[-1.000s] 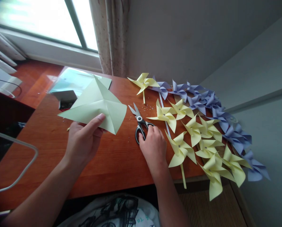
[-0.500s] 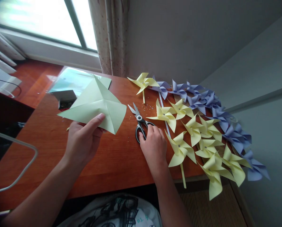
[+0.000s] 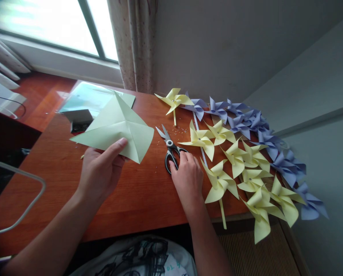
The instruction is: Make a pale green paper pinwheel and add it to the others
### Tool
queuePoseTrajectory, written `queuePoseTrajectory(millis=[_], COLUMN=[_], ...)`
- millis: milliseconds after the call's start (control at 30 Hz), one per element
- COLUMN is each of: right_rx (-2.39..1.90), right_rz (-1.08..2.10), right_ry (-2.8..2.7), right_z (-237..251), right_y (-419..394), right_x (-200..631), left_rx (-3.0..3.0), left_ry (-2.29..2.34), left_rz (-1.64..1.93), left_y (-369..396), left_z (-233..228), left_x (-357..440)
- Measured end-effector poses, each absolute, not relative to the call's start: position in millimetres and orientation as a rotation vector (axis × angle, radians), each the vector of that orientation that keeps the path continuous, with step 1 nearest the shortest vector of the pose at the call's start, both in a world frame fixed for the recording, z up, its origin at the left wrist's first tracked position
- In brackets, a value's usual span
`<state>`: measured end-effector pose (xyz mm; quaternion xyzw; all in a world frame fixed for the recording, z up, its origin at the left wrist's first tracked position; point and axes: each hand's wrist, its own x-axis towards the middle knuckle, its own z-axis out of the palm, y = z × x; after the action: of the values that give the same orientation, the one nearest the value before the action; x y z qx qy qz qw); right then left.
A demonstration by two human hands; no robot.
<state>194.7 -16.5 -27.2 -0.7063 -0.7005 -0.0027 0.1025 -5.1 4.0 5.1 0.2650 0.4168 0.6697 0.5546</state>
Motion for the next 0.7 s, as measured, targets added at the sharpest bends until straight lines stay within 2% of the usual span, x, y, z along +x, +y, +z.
queuePoseTrajectory(millis=[233, 400, 467, 600, 700], right_rx=[-2.094, -1.901, -1.78, -1.459, -1.189], right_rz=[0.028, 0.152, 0.397, 1.172, 1.547], right_ry=[-2.029, -1.841, -1.711, -1.329, -1.021], right_z=[-26, -19, -16, -14, -16], right_y=[-16, -27, -32, -40, -40], right_x=[194, 189, 185, 177, 172], left_rx=[0.627, 0.62, 0.623, 0.657, 0.725], left_ry=[0.986, 0.996, 0.976, 0.9, 0.857], left_rz=[1.572, 1.543, 1.518, 1.439, 1.343], left_y=[4, 5, 5, 3, -2], left_z=[6, 5, 5, 5, 3], left_x=[-5, -5, -4, -2, -1])
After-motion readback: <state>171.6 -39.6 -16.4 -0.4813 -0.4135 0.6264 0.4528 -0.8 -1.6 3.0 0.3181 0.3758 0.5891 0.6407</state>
